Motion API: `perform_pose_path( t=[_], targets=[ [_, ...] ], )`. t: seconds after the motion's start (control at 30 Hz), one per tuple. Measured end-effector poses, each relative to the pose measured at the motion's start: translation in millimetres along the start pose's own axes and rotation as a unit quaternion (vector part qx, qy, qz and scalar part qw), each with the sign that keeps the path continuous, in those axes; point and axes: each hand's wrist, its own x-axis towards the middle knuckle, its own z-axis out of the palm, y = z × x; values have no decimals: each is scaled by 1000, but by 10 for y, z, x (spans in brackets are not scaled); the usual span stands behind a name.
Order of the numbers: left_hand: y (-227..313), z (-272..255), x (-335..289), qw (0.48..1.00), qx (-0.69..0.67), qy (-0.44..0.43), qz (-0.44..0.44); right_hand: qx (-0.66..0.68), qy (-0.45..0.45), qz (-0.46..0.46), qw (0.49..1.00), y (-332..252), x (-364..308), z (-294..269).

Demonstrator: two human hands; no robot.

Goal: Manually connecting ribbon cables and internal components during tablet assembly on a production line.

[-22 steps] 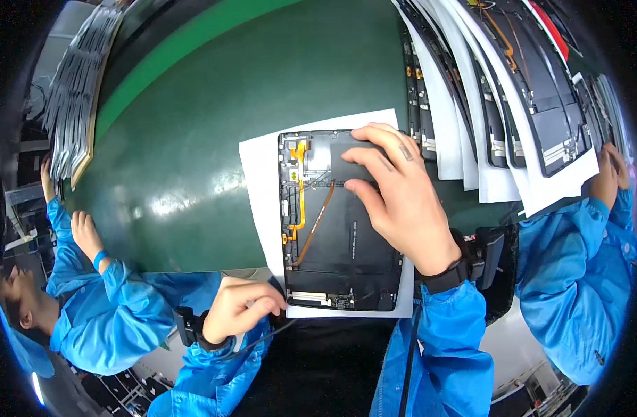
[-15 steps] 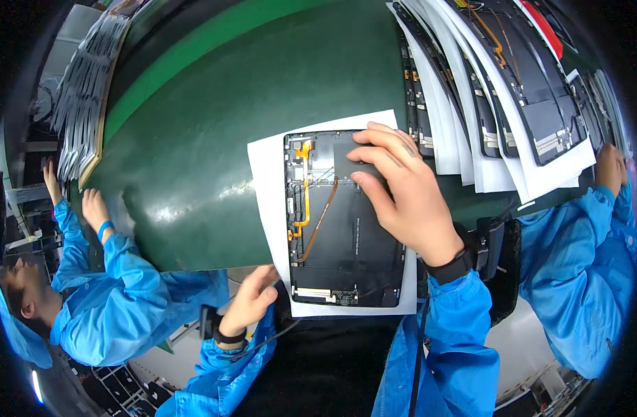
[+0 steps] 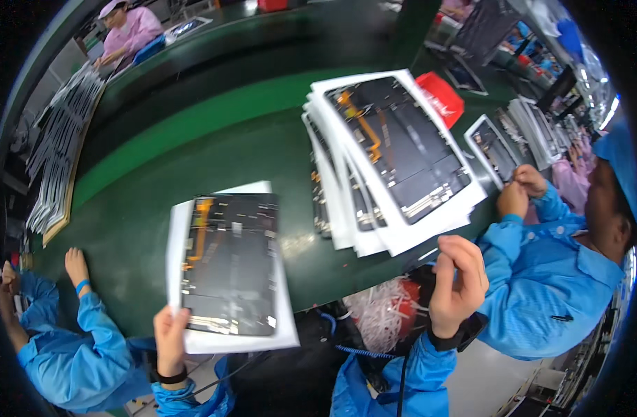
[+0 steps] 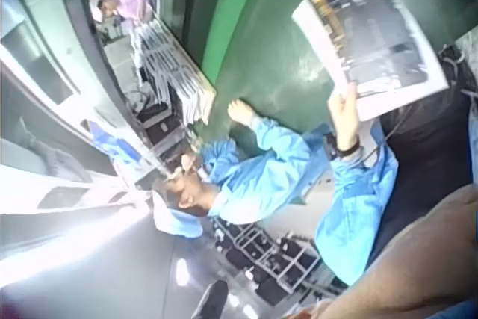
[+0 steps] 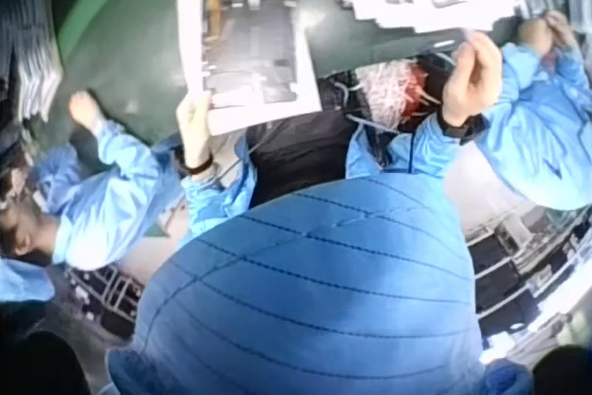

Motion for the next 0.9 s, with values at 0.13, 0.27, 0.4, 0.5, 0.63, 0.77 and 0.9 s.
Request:
perform_pose_path(
  t=[0.13,0.27,0.4,0.5,0.63,0.77,0.9],
  targets=[
    [210,-236,303,994,15,88,59,-144,-32,-109,983,195,283,-104],
    [290,-495,416,956,229,146,108,-121,-103,-130,979,263,381,-146],
    [352,-446,361,867,377,232,228,-142,-121,-115,976,243,416,13],
    [371,-409,294,858,363,217,292,-144,-139,-105,974,260,407,74],
    [431,-147,253,847,360,179,349,-165,-148,-130,966,246,429,41],
    [408,-15,252,856,342,136,363,-175,-138,-146,964,232,428,38],
    [455,134,222,858,356,90,359,-165,-93,-145,971,276,424,133]
  ],
)
